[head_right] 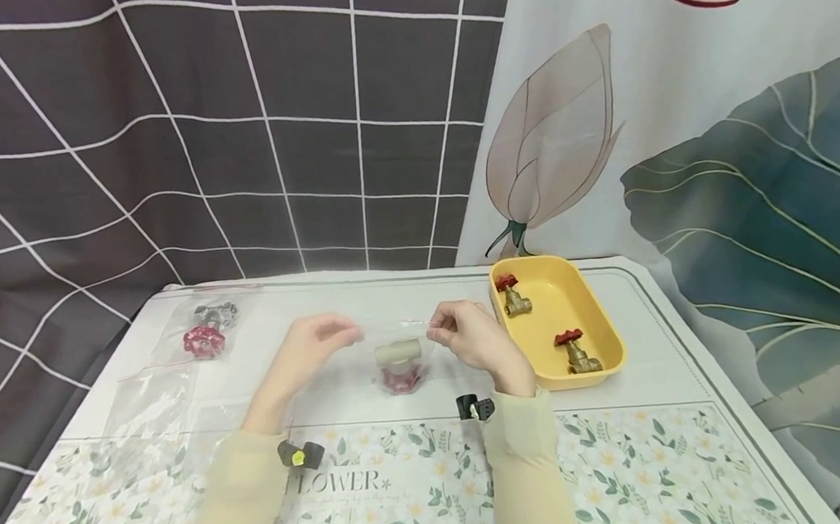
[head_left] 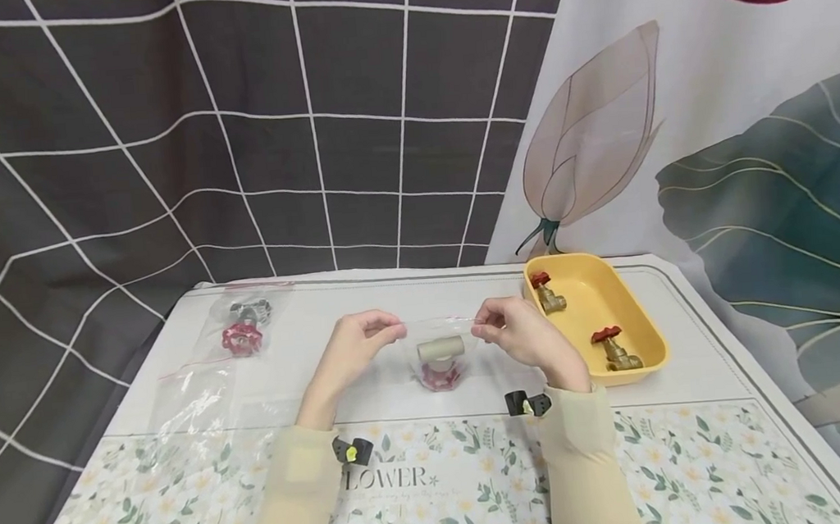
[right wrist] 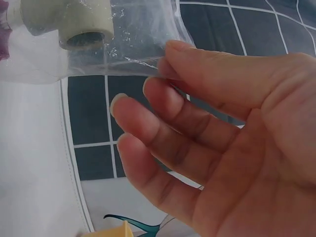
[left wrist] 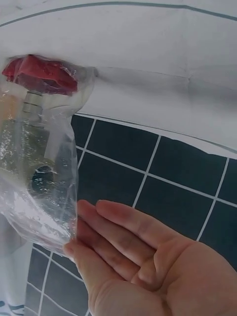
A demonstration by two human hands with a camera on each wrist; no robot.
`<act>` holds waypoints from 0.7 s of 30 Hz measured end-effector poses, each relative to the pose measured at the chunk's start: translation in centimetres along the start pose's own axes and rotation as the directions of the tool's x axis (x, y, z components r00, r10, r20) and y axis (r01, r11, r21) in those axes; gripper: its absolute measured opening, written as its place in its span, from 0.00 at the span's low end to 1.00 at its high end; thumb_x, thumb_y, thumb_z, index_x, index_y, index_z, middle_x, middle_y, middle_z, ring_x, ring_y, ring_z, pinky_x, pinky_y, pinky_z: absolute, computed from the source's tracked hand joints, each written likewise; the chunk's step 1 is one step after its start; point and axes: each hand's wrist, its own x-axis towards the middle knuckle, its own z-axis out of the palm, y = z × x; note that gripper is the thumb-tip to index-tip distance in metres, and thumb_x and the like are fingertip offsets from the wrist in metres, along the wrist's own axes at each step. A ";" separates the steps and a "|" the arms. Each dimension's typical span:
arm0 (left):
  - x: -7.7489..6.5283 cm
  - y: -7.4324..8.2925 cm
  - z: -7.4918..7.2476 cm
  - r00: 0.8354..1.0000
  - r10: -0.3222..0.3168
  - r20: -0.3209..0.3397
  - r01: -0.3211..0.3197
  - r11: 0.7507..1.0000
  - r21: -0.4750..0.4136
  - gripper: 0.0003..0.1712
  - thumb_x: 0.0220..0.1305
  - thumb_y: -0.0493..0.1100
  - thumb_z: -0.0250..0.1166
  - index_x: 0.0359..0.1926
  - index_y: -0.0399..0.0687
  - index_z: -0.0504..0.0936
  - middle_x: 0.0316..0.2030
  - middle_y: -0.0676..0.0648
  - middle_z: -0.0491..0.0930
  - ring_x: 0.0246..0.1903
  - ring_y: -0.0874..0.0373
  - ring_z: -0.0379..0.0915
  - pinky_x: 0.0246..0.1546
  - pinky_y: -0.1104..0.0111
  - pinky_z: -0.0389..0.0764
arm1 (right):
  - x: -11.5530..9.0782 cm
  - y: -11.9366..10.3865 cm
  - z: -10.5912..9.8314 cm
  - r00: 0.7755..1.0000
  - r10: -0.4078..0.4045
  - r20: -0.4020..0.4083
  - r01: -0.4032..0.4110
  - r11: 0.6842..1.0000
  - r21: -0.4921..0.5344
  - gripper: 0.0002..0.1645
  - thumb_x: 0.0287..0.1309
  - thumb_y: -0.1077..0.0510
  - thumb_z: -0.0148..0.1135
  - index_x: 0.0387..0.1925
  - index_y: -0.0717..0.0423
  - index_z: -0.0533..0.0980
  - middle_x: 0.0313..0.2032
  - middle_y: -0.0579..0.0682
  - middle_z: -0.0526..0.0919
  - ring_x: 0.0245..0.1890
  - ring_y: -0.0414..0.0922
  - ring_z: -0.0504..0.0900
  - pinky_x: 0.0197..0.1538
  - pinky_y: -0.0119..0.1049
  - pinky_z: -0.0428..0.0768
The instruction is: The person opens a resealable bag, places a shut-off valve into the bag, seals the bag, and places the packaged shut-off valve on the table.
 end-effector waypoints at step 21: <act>-0.2 -0.5 0.0 1.000 -0.007 -0.009 0.006 0.999 -0.039 0.10 0.62 0.45 0.69 0.38 0.42 0.86 0.36 0.47 0.87 0.40 0.53 0.83 0.55 0.50 0.75 | 0.2 -3.3 1.0 0.980 -0.143 -0.139 0.120 0.980 -0.159 0.23 0.52 0.53 0.75 0.47 0.58 0.80 0.46 0.53 0.83 0.50 0.52 0.78 0.55 0.49 0.74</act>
